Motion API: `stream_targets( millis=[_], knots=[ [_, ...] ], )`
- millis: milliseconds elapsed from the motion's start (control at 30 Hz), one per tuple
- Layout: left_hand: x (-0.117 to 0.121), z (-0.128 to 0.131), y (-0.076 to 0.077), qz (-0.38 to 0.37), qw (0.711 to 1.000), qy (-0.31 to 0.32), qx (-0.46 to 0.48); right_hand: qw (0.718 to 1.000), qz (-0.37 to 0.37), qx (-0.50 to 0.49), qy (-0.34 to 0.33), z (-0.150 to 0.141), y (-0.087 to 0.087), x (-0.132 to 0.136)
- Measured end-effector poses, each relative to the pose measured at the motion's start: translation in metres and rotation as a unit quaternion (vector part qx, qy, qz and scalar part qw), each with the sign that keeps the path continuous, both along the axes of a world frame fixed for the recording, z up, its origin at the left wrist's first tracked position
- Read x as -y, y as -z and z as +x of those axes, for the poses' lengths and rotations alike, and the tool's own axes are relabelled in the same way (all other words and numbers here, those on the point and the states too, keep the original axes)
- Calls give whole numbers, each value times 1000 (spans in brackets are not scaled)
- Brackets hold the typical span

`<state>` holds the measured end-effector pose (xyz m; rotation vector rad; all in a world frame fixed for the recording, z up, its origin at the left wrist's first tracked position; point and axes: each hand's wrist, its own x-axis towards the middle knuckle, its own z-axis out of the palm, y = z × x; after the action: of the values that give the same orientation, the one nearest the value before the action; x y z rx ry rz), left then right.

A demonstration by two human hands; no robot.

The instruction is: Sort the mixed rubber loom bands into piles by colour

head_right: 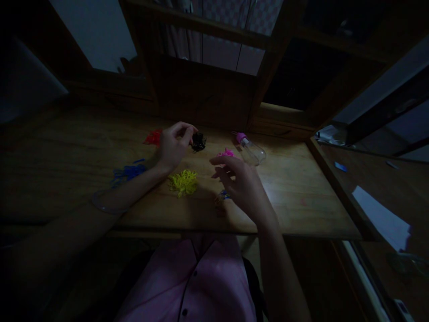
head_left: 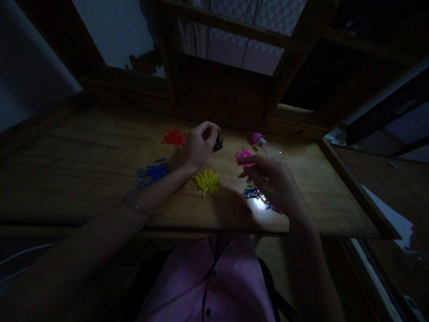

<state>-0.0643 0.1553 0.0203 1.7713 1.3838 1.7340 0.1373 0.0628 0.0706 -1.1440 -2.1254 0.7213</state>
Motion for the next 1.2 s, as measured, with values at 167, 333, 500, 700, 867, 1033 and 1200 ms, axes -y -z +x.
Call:
stream_targets(
  millis=[167, 333, 500, 700, 867, 1033, 1200],
  knots=[
    [0, 0, 0, -10, 1000, 6, 0, 982, 52, 167, -66, 28, 14, 15],
    [0, 0, 0, -15, 1000, 13, 14, 973, 24, 215, -82, 22, 24, 28],
    [-1, 0, 1, -23, 999, 17, 21, 972, 37, 225, -58, 18, 29, 27],
    [1, 1, 0, -28, 999, 27, 21, 974, 48, 216, -49, 24, 33, 25],
    [0, 2, 2, -21, 999, 29, 19, 982, 56, 177, -42, 31, 33, 24],
    [0, 3, 2, -22, 999, 26, 20, 986, 55, 156, -38, 36, 32, 23],
    [0, 4, 2, -30, 999, 27, 22, 987, 49, 148, -33, 37, 31, 24]
  ],
)
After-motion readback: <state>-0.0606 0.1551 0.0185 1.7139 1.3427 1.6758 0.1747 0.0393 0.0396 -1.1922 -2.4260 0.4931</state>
